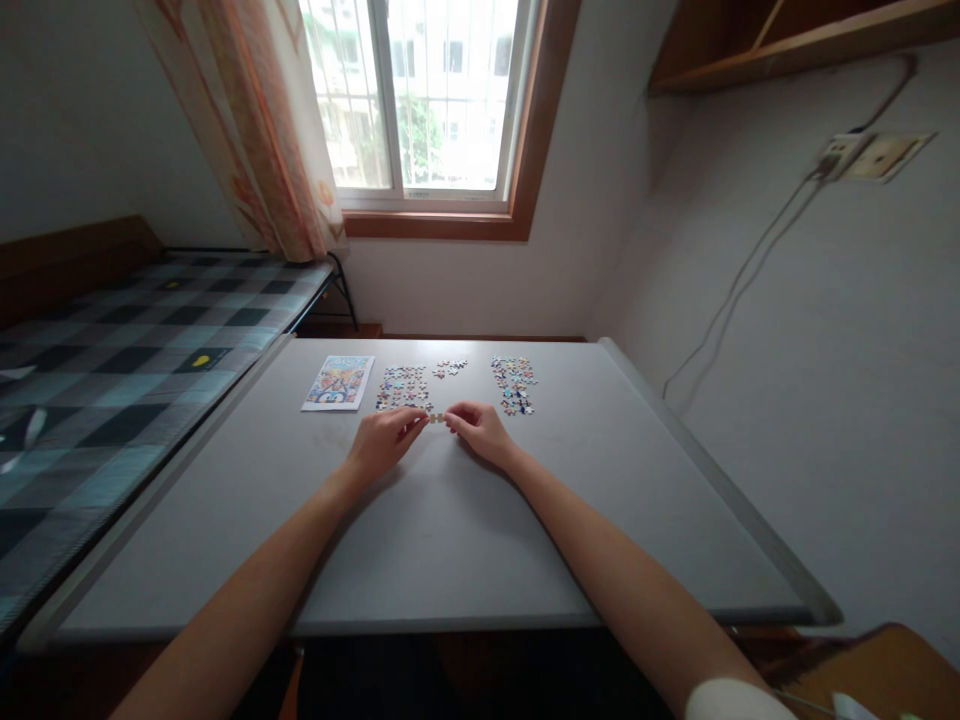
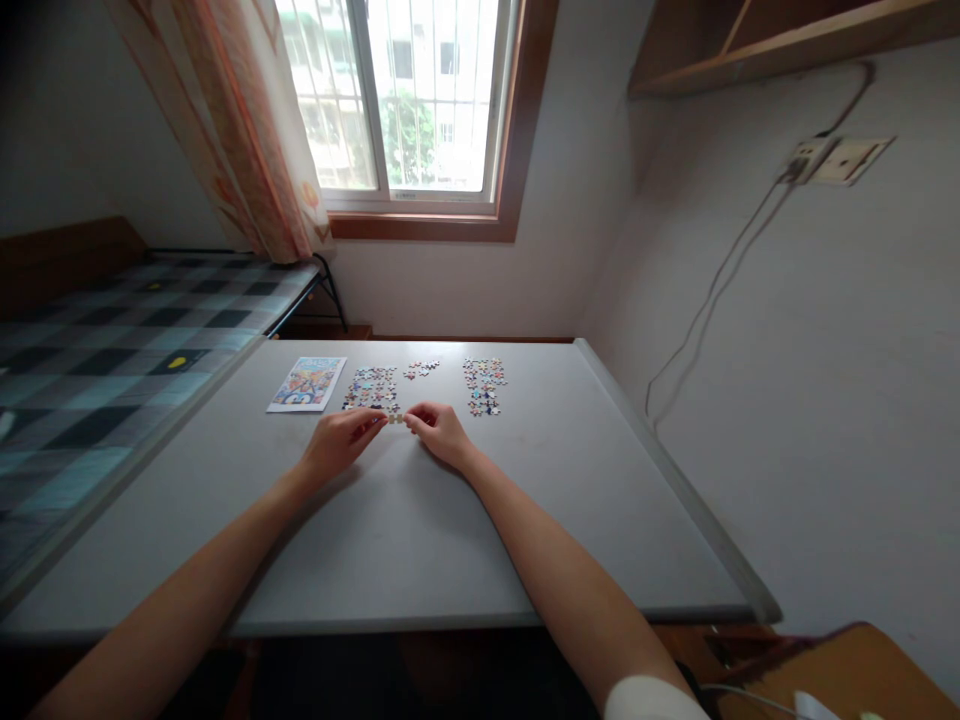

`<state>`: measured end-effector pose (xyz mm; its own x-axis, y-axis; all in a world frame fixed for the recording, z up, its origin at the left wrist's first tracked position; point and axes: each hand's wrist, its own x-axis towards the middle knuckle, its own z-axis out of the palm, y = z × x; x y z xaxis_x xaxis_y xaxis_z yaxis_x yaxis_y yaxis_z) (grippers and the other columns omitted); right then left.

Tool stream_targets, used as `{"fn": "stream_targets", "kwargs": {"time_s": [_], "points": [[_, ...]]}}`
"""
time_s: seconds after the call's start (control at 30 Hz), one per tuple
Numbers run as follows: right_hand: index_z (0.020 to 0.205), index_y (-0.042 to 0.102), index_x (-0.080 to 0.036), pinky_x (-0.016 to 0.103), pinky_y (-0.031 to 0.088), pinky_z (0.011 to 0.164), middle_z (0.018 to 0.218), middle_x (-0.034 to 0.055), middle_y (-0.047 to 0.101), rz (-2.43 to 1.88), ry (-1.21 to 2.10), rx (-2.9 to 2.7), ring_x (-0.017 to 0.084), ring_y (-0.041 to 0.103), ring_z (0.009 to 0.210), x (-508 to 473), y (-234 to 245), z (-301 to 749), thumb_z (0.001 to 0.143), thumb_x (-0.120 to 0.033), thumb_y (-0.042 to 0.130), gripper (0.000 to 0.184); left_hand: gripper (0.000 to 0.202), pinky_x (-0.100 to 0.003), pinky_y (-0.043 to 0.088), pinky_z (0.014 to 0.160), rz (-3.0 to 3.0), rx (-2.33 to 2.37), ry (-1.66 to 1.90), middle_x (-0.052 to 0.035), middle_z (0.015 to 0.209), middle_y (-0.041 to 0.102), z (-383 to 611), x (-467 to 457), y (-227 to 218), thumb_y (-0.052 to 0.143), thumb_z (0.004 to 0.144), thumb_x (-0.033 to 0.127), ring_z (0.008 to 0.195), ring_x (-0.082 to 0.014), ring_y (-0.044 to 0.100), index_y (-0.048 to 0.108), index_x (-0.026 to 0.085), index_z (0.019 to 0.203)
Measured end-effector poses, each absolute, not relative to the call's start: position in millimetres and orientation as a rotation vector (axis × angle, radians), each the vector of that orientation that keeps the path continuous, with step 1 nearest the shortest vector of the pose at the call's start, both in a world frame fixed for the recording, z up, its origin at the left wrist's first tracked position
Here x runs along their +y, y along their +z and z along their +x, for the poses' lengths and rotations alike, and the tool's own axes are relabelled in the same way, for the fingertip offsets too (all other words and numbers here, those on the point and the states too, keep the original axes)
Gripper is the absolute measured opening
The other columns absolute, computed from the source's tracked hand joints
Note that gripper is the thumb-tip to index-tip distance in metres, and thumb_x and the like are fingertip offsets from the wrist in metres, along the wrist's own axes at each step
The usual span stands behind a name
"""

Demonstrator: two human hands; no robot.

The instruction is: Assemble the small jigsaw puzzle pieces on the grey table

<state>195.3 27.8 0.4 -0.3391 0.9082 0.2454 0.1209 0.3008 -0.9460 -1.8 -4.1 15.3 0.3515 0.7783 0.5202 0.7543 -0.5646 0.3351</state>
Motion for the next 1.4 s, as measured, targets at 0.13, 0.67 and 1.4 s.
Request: {"fn": "stream_targets", "kwargs": {"time_s": [0.13,0.67,1.4], "points": [[0.075,0.065,-0.014,0.024,0.041,0.056,0.064,0.0020,0.062,-0.934,1.122,-1.713,0.011,0.052,0.057,28.1,0.1,194.9,0.077,-0.040,0.060,0.026,0.023,-0.021,0.041,0.063,2.584,1.434,1.021,-0.0032,0.079,0.069,-2.4,-4.1,15.9,0.049,0.092,0.032,0.065,-0.0116,0.060,0.068,0.020,0.092],[0.074,0.066,-0.014,0.024,0.043,0.057,0.065,0.0029,0.064,-0.939,1.121,-1.730,0.012,0.054,0.059,26.8,0.5,195.6,0.078,-0.041,0.060,0.028,0.027,-0.023,0.042,0.064,2.575,1.486,0.969,-0.0050,0.082,0.070,-1.9,-3.6,15.8,0.046,0.092,0.034,0.069,-0.0142,0.062,0.069,0.020,0.092],[0.074,0.066,-0.014,0.023,0.043,0.057,0.064,0.0023,0.064,-0.931,1.124,-1.723,0.012,0.053,0.059,26.9,0.6,195.0,0.078,-0.043,0.060,0.030,0.026,-0.024,0.042,0.063,2.557,1.470,0.949,-0.0043,0.081,0.071,-1.9,-3.3,14.0,0.046,0.092,0.034,0.066,-0.0138,0.061,0.068,0.020,0.093]]}}
